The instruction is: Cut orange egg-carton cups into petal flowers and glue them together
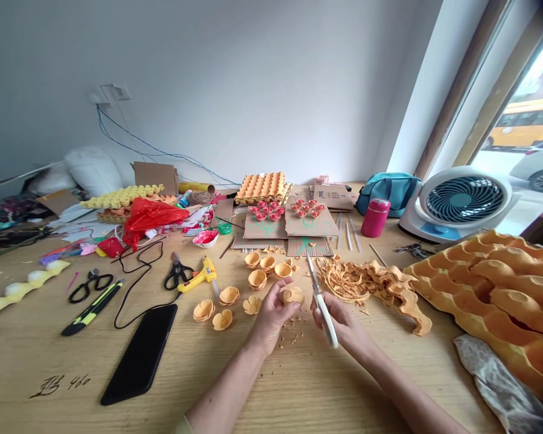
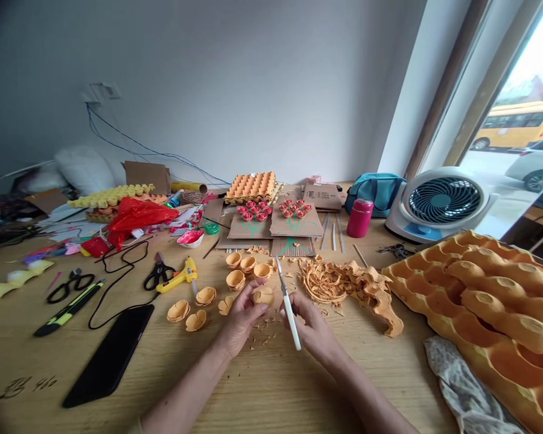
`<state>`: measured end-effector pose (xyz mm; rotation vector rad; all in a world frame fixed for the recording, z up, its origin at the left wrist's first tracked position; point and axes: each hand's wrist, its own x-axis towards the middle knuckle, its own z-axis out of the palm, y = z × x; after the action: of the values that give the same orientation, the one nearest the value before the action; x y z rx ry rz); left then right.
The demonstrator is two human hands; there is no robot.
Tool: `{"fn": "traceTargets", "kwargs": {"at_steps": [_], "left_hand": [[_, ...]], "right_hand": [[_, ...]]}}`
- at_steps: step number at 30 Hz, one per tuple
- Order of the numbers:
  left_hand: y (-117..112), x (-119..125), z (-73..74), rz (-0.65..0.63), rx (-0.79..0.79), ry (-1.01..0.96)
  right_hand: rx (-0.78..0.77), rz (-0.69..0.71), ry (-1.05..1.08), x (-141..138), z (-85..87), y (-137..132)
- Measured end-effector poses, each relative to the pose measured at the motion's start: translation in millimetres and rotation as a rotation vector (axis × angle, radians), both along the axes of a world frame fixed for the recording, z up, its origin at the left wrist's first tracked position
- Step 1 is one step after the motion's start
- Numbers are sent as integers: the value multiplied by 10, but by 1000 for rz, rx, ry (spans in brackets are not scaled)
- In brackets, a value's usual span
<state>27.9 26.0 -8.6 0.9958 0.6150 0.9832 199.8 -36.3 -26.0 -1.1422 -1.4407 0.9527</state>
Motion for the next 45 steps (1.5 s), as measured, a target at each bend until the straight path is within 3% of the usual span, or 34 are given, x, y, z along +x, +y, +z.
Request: {"fn": "traceTargets", "kwargs": {"at_steps": [9, 14, 23, 34, 45], "left_hand": [[50, -29, 20, 110, 34, -94], [58, -34, -8, 110, 57, -109], [57, -30, -23, 114, 140, -62], [-17, 4, -10, 113, 166, -42], [-9, 3, -16, 94, 174, -27]], "right_hand": [[-75, 125, -42, -62, 45, -23], [-103, 161, -140, -107, 126, -51], [-75, 196, -154, -95, 83, -45], [31, 176, -243, -102, 96, -43], [78, 145, -325, -77, -18, -28]]}}
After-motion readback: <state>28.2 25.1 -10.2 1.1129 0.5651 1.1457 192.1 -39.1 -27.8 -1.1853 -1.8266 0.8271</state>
